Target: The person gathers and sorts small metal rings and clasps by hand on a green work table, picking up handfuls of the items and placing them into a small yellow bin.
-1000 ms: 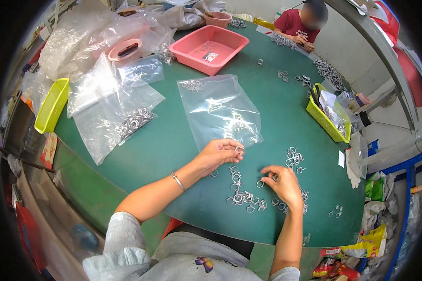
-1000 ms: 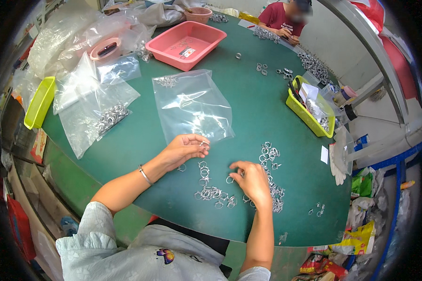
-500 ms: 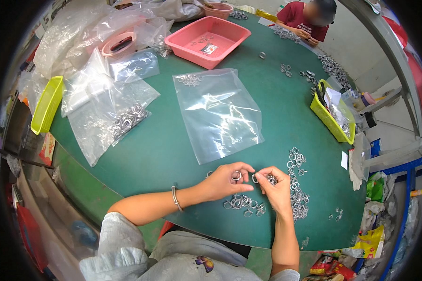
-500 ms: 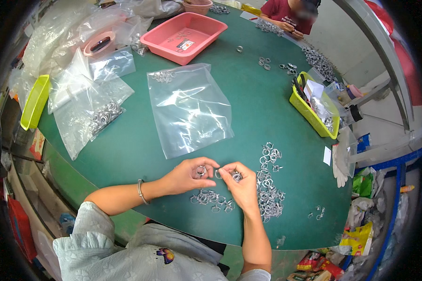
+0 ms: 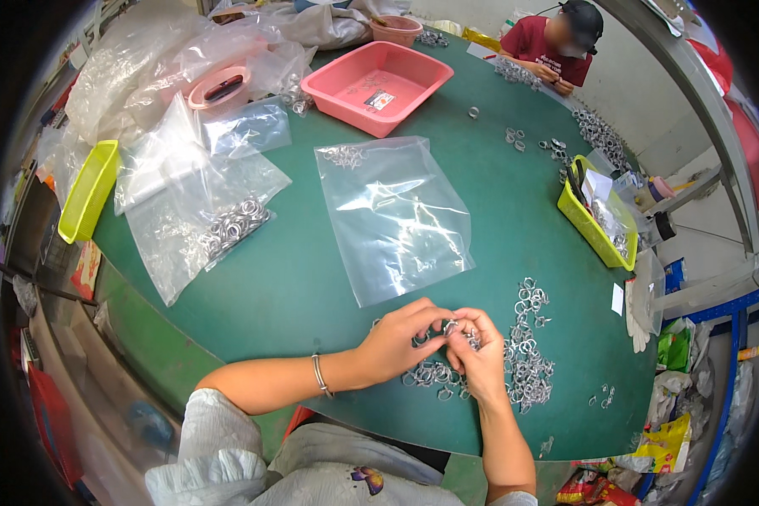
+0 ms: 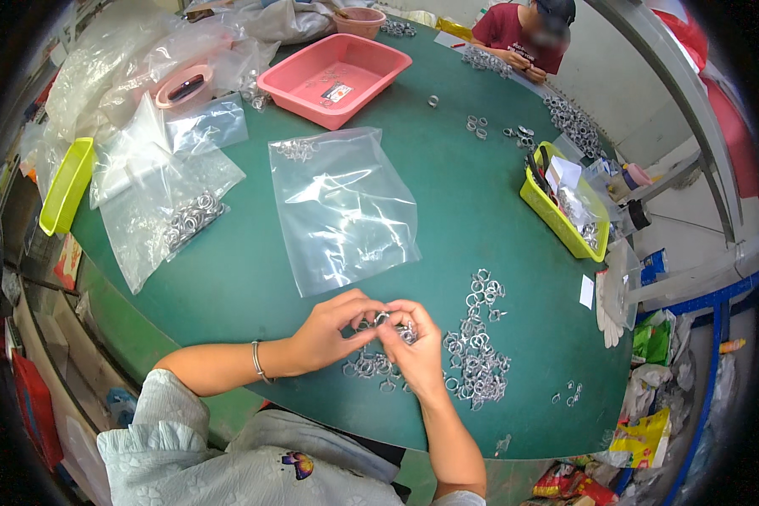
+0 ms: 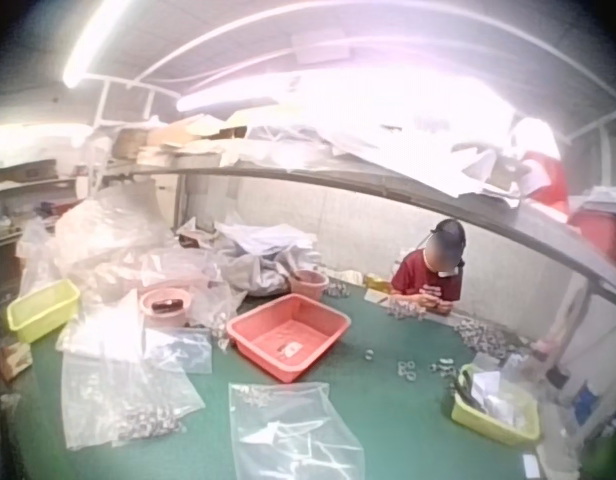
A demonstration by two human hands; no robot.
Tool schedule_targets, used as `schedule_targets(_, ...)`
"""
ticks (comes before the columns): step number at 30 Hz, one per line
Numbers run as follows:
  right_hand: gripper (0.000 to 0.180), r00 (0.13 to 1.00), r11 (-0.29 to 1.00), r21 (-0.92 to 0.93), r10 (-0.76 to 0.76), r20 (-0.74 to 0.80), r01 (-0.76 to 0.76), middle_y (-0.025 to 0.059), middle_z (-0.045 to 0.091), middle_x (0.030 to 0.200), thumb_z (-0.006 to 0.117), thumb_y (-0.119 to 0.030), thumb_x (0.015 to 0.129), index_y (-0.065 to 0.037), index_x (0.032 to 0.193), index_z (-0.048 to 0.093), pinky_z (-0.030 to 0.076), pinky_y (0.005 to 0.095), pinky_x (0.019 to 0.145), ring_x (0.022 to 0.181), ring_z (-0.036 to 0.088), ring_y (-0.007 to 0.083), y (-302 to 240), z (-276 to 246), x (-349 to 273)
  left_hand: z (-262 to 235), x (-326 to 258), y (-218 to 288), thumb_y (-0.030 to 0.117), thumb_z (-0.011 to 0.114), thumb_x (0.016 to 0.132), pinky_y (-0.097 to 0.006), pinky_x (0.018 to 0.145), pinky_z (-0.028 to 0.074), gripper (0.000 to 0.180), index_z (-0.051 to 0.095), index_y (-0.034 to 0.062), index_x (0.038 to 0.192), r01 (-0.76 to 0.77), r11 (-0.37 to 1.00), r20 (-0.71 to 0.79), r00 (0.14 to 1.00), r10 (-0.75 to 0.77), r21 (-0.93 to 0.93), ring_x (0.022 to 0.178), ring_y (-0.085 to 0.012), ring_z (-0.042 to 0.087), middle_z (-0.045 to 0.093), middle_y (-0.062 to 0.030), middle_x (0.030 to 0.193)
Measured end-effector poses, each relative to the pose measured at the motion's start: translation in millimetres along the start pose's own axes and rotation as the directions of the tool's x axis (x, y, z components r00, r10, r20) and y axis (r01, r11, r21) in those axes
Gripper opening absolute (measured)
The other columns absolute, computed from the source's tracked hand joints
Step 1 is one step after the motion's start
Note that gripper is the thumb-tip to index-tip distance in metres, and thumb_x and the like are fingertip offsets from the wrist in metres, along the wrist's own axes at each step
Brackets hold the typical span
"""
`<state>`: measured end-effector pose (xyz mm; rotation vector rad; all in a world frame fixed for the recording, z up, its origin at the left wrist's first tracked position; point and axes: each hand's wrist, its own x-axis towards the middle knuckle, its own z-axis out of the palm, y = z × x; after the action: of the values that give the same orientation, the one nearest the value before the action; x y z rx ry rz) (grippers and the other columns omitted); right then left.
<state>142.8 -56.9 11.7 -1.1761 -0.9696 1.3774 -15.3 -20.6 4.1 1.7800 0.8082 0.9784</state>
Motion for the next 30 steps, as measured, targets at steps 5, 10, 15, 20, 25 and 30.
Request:
schedule_targets(5, 0.009, 0.999, 0.985, -0.169, -0.034, -0.007, 0.032, -0.0002, 0.055, 0.073, 0.064, -0.002, 0.081, 0.002, 0.088, 0.062, 0.034, 0.0172, 0.043, 0.052, 0.045, 0.0026, 1, 0, -4, 1, -3, 2, -0.001, 0.066, 0.075, -0.027, 0.06, 0.045, 0.033, 0.059, 0.0074, 0.106, -0.087, 0.996, -0.011, 0.996, 0.087, -0.01, 0.068, -0.0148, 0.051, 0.051, -0.0042, 0.083)
schedule_targets(10, 0.017, 0.996, 0.993, -0.11, -0.023, 0.084, 0.032, 0.0023, 0.055, 0.074, 0.062, -0.001, 0.082, 0.004, 0.098, 0.062, 0.032, 0.0179, 0.041, 0.05, 0.045, 0.0043, -6, -5, -5, -1, -2, 5, -0.002, 0.066, 0.075, -0.026, 0.061, 0.045, 0.037, 0.059, 0.0084, 0.109, -0.119, 0.992, -0.023, 0.993, 0.119, -0.039, 0.071, -0.0152, 0.052, 0.051, -0.0045, 0.083)
schedule_targets(15, 0.024, 0.987, 0.998, 0.046, 0.032, 0.155, -0.04, 0.0033, 0.053, 0.074, 0.06, -0.001, 0.083, 0.004, 0.106, 0.06, 0.03, 0.0177, 0.04, 0.048, 0.043, 0.0045, -6, -12, -7, -2, -2, 6, -0.002, 0.067, 0.074, -0.024, 0.06, 0.044, 0.037, 0.059, 0.0088, 0.109, -0.164, 0.983, -0.036, 0.986, 0.162, -0.078, 0.068, -0.0124, 0.049, 0.049, -0.0023, 0.084)
schedule_targets(20, 0.032, 0.964, 0.964, 0.257, -0.005, 0.265, -0.066, 0.008, 0.051, 0.076, 0.058, -0.013, 0.084, 0.006, 0.11, 0.054, 0.031, 0.0191, 0.036, 0.044, 0.042, 0.009, -8, -17, -5, -1, -2, 3, -0.006, 0.06, 0.077, -0.023, 0.067, 0.043, 0.048, 0.047, 0.0064, 0.122, -0.091, 0.934, -0.076, 0.995, 0.069, -0.347, 0.077, -0.0116, 0.048, 0.048, -0.004, 0.092)
schedule_targets(25, 0.034, 0.967, 0.793, 0.591, -0.009, 0.256, -0.149, 0.0155, 0.052, 0.094, 0.049, -0.024, 0.087, 0.001, 0.111, 0.052, 0.034, 0.0224, 0.035, 0.046, 0.046, 0.0149, -7, -16, 1, -2, 6, -21, -0.007, 0.048, 0.082, -0.029, 0.081, 0.043, 0.052, 0.033, 0.0037, 0.131, 0.149, 0.517, 0.126, 0.989, -0.08, -0.843, 0.096, -0.0152, 0.049, 0.048, -0.0104, 0.114)
schedule_targets(30, 0.025, 0.996, 0.853, 0.515, 0.078, 0.034, -0.084, 0.0104, 0.055, 0.081, 0.047, -0.021, 0.091, -0.001, 0.102, 0.057, 0.033, 0.0221, 0.035, 0.047, 0.047, 0.0145, -4, -14, 6, -5, 9, -24, -0.013, 0.039, 0.076, -0.041, 0.106, 0.029, 0.059, 0.031, 0.0032, 0.132, 0.245, 0.345, 0.222, 0.969, -0.103, -0.906, 0.129, -0.027, 0.033, 0.036, -0.0178, 0.135)
